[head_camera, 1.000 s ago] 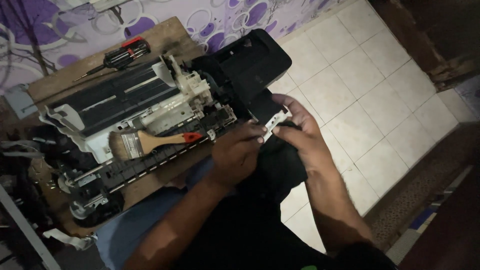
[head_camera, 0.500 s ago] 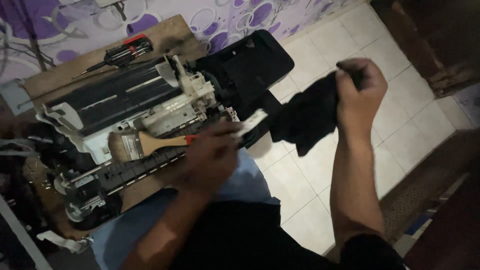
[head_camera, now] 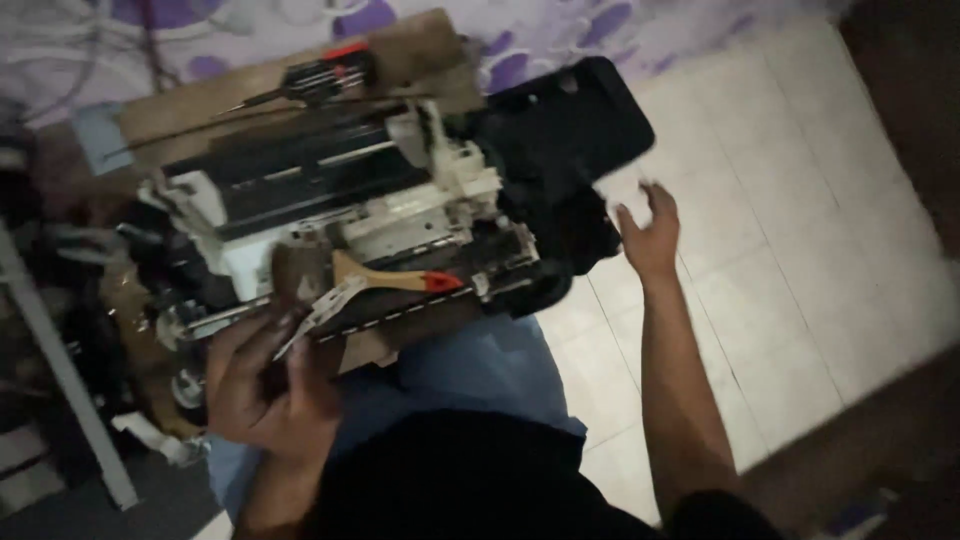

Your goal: The person cleans the internal components of a disassembled printer using a paintbrush and a cloth. They brush away dust from the gears and mechanisms, then wipe the parts with a cloth to remove residue.

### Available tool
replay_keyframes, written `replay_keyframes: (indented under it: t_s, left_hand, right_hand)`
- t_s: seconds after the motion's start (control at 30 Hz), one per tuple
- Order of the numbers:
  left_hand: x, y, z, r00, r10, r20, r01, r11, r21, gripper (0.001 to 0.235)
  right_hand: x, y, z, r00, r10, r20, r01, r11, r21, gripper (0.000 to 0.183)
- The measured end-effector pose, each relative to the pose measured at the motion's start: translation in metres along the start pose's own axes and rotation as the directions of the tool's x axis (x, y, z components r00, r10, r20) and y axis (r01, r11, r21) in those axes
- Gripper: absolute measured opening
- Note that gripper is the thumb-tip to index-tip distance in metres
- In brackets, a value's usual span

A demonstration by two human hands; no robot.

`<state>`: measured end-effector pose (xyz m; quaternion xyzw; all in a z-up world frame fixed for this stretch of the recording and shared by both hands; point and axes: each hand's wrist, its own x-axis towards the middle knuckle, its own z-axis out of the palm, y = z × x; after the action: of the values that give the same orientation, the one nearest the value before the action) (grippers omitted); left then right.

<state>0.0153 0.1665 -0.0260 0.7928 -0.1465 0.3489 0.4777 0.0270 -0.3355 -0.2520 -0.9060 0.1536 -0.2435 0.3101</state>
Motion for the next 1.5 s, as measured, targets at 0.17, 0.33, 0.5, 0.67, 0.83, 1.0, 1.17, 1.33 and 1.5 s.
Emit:
replay_keyframes:
  t_s: [0.17, 0.33, 0.5, 0.67, 0.83, 1.0, 1.17, 1.33, 1.5]
  left_hand:
    - [0.014, -0.012, 0.012, 0.999, -0.044, 0.005, 0.044, 0.995, -0.094, 0.020]
    - [0.025, 0.010, 0.029, 0.988, -0.149, 0.046, 0.155, 0.969, -0.192, 0.009]
    - [0.040, 0.027, 0.023, 0.936, -0.009, 0.351, 0.068, 0.985, -0.157, 0.014]
    - [0.009, -0.003, 0.045, 0.924, 0.028, 0.380, 0.046, 0.982, -0.183, 0.017]
    - [0.010, -0.001, 0.068, 0.872, 0.040, 0.488, 0.072, 0.975, -0.209, 0.017]
    - [0.000, -0.015, 0.098, 0.883, 0.114, 0.456, -0.005, 0.972, -0.234, 0.017]
    - [0.005, -0.010, 0.112, 0.891, 0.071, 0.449, 0.049, 0.967, -0.250, 0.015]
    - [0.014, -0.004, 0.122, 0.864, 0.023, 0.502, 0.106, 0.968, -0.226, 0.014]
    - [0.023, -0.003, 0.131, 0.725, -0.051, 0.687, 0.188, 0.974, -0.126, 0.015]
  right_hand:
    - [-0.031, -0.045, -0.029, 0.994, 0.090, -0.057, -0.085, 0.992, 0.091, 0.013]
    - [-0.042, -0.056, -0.064, 0.980, 0.126, -0.157, -0.119, 0.991, 0.052, 0.040]
    - [-0.037, -0.142, -0.088, 0.989, 0.082, -0.126, -0.032, 0.935, 0.354, 0.022]
    - [-0.051, -0.222, -0.088, 0.988, -0.138, -0.068, 0.152, 0.946, 0.286, 0.007]
    - [-0.060, -0.306, -0.078, 0.951, -0.306, 0.033, 0.286, 0.918, 0.276, 0.023]
    - [-0.049, -0.323, -0.063, 0.961, -0.267, 0.077, 0.232, 0.923, 0.308, 0.032]
    - [-0.039, -0.322, -0.053, 0.968, -0.234, 0.096, 0.194, 0.930, 0.312, 0.026]
    - [-0.026, -0.313, -0.049, 0.981, -0.156, 0.112, 0.104, 0.921, 0.375, 0.023]
    - [-0.012, -0.304, -0.052, 0.960, -0.276, 0.043, 0.253, 0.922, 0.292, 0.021]
